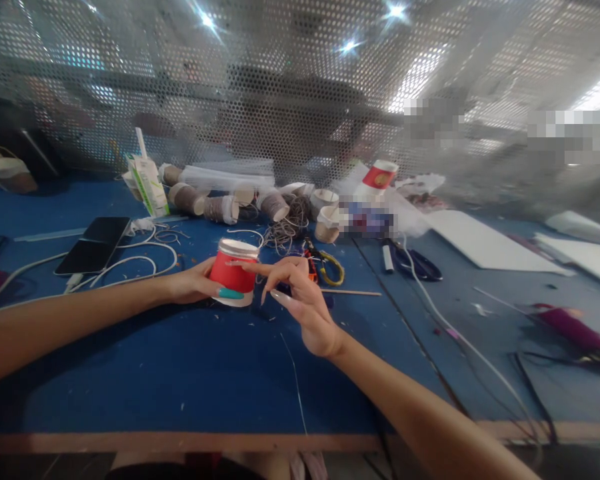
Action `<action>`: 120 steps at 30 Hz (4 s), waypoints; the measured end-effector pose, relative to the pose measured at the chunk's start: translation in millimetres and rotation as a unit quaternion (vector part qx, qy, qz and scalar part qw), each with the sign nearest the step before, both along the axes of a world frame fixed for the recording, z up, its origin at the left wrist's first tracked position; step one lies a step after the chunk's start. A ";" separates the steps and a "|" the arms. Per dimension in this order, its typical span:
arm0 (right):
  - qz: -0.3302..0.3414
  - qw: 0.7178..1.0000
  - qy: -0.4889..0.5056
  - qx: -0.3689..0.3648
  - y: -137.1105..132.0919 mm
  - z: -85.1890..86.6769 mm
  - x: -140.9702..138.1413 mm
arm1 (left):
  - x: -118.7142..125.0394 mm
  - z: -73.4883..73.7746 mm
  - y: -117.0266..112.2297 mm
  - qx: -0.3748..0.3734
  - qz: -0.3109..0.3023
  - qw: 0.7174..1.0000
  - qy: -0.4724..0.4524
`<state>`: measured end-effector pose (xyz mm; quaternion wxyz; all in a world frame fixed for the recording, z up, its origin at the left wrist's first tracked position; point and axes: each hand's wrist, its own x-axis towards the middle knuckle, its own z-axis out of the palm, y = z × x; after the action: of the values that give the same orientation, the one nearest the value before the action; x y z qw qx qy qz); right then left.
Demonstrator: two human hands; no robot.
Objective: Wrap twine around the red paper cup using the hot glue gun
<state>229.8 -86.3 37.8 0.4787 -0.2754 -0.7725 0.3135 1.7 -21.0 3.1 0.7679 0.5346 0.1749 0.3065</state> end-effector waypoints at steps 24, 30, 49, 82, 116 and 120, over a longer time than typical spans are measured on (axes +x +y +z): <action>-0.048 0.967 -0.162 0.189 3.1 -2.1 5.3 | 8.0 2.1 -6.5 0.061 0.068 0.993 0.080; -0.106 0.958 -0.186 0.193 -2.1 1.4 2.2 | 10.0 0.0 -8.9 0.088 0.115 0.983 0.109; -0.099 0.933 -0.222 0.267 -1.3 -8.0 1.8 | 14.5 0.0 -17.1 0.136 0.158 0.971 0.116; -0.013 0.934 -0.242 0.263 -0.5 -0.6 0.6 | 8.6 6.7 -13.2 0.080 0.120 0.989 0.028; -0.173 0.960 0.003 0.218 5.4 -14.1 4.2 | 1.5 5.7 -5.7 -0.002 0.047 0.999 -0.015; -0.198 0.950 0.045 0.237 7.0 -14.0 4.9 | 3.8 5.8 -6.2 -0.006 0.048 0.999 -0.005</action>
<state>234.7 -79.3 23.8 0.6170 -0.2867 -0.7322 0.0324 5.6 -27.2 8.9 0.7563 0.5196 0.1983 0.3444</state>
